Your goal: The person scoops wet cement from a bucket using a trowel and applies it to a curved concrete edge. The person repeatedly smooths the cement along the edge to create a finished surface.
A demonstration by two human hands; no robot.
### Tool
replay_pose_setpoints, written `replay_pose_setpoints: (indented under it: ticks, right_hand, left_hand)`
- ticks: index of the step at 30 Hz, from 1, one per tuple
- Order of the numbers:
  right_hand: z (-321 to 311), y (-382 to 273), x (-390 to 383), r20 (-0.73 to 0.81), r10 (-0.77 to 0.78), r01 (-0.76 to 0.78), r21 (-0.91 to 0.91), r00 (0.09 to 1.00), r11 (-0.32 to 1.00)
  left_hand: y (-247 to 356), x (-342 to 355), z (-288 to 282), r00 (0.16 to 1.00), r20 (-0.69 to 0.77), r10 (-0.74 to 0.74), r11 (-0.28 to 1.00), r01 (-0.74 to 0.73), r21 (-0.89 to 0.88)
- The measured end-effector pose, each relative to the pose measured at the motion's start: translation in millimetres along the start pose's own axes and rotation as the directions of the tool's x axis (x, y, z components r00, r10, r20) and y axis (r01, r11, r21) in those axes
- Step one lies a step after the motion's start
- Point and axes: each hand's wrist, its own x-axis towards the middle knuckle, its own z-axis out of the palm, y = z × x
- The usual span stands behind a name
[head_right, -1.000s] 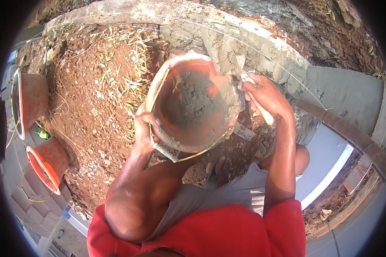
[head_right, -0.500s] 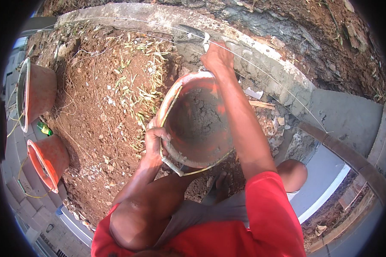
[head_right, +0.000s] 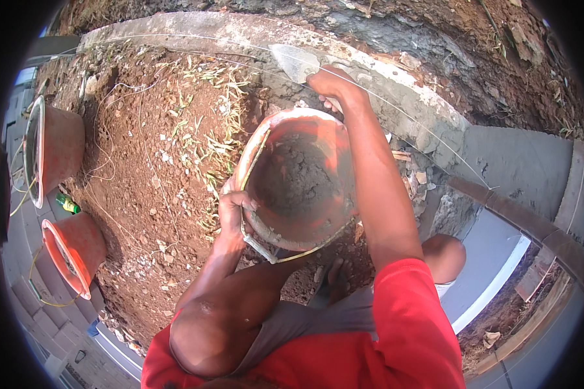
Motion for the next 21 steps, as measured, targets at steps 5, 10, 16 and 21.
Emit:
replay_pose_setpoints:
  ticks: [5,10,16,21]
  right_hand:
    - [-10.5,37.1,-75.7,-0.070,0.011,-0.008,0.037,0.998,0.999]
    - [-13.4,109.7,-232.6,-0.002,0.095,-0.080,0.518,0.995,0.851]
    - [-18.5,136.7,-307.2,0.068,0.156,-0.169,0.294,0.985,0.941]
    - [68.2,128.0,-194.2,-0.295,-0.136,0.072,-0.218,0.946,0.973]
  left_hand:
    - [-1.5,7.1,-5.8,1.000,-0.022,-0.009,0.997,0.011,0.076]
    - [10.6,0.9,15.4,0.998,0.062,0.020,0.980,-0.032,0.198]
    - [22.6,23.8,42.3,0.974,0.212,0.075,0.919,-0.150,0.365]
    - [13.4,69.6,40.4,0.928,0.364,0.082,0.855,-0.253,0.452]
